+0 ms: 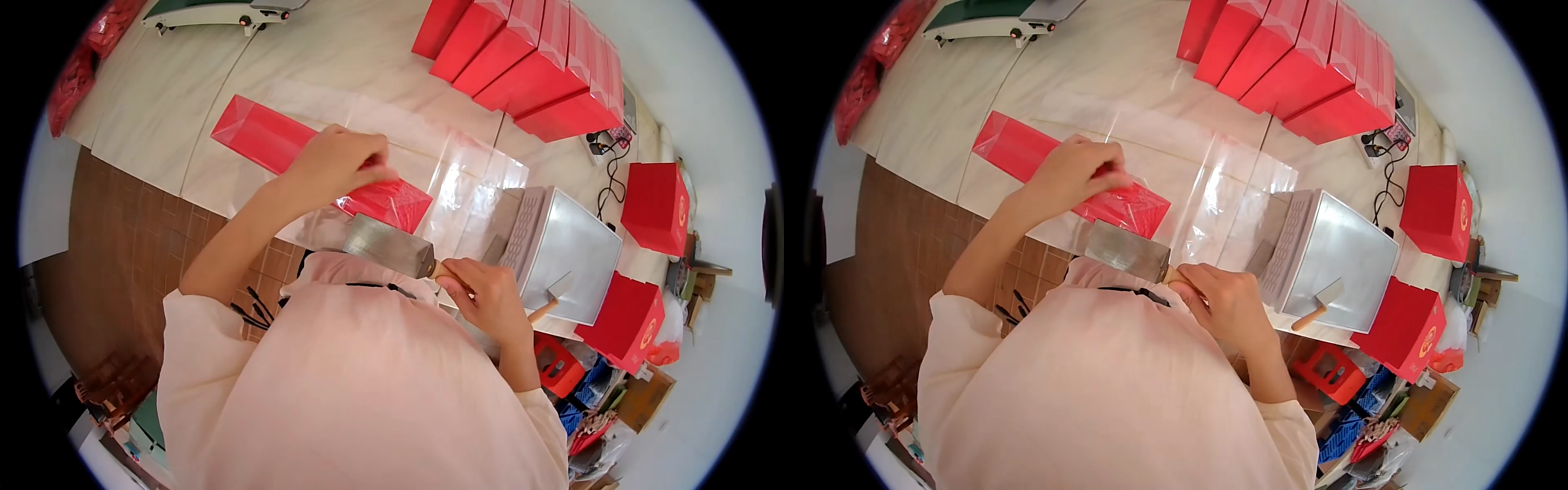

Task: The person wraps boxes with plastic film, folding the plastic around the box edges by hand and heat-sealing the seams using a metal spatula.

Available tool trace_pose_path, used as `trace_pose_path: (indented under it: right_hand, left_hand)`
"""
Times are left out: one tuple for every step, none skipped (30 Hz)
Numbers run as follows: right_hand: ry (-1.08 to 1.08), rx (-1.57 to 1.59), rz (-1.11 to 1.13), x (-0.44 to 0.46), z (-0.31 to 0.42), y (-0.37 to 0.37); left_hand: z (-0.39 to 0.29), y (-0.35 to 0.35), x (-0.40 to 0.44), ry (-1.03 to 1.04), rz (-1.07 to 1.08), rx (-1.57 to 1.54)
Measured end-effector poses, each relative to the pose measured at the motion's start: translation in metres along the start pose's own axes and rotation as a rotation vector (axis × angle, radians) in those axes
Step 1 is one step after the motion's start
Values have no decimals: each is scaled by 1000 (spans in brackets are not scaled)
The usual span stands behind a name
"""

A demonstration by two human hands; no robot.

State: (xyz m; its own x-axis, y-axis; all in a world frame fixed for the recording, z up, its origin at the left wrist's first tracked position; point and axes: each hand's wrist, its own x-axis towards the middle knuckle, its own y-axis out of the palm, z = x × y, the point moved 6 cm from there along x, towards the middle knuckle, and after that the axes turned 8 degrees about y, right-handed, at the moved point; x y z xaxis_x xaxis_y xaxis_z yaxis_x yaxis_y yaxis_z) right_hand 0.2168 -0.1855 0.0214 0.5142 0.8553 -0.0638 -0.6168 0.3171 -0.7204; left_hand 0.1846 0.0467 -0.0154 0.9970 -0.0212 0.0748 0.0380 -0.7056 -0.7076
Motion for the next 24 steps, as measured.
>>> trace_pose_path:
  right_hand:
    - [1, -2, 1, 1, 0, -1]
    - [29, 18, -10, 1, -2, -1]
    - [58, 39, -20, 1, -3, -2]
    - [63, 41, -18, 0, -3, -3]
    - [90, 34, -32, 0, -4, -4]
    - [117, 25, -47, -1, -6, -6]
    - [118, 26, -46, -2, -6, -6]
    - [133, 20, -38, -4, -7, -7]
    - [148, 15, -30, -6, -8, -7]
    - [147, 15, -30, -7, -7, -8]
    - [178, 13, -26, -9, -7, -8]
    - [208, 11, -22, -11, -7, -9]
    - [207, 11, -23, -13, -6, -9]
    - [232, 11, -17, -16, -7, -9]
    - [258, 11, -13, -18, -8, -9]
    - [259, 13, -17, -20, -8, -10]
    - [260, -10, -27, -21, -9, -10]
    - [261, -33, -36, -23, -9, -11]
    - [260, -33, -37, -25, -11, -13]
    - [233, -49, -40, -27, -12, -15]
    - [205, -65, -43, -28, -11, -16]
    - [202, -69, -47, -27, -12, -16]
    - [147, -76, -53, -26, -10, -15]
    - [96, -80, -57, -26, -8, -14]
  left_hand:
    - [0, -10, -3, 9, -149, 156]
    - [2, -13, -5, 9, -148, 154]
    - [7, -19, -8, -105, -137, 137]
    - [13, -22, -11, -218, -124, 120]
    - [16, -22, -13, -218, -120, 118]
    - [18, -24, -14, -205, -155, 101]
    - [20, -27, -16, -191, -191, 85]
    - [21, -27, -17, -191, -192, 86]
    - [22, -27, -17, -180, -197, 104]
    - [23, -27, -17, -170, -202, 122]
    - [24, -26, -17, -170, -202, 123]
    - [24, -27, -17, -167, -212, 130]
    - [24, -27, -17, -165, -221, 137]
    - [24, -28, -18, -163, -220, 139]
    - [24, -29, -18, -170, -219, 119]
    - [24, -29, -18, -176, -217, 98]
    - [23, -31, -19, -174, -215, 99]
    - [24, -34, -21, -198, -237, 42]
    - [25, -37, -23, -223, -259, -15]
    - [30, -39, -25, -220, -261, -14]
    - [36, -50, -32, -194, -379, -9]
    - [42, -61, -39, -167, -499, -4]
    - [44, -74, -49, -223, -585, -14]
    - [47, -85, -60, -282, -667, -26]
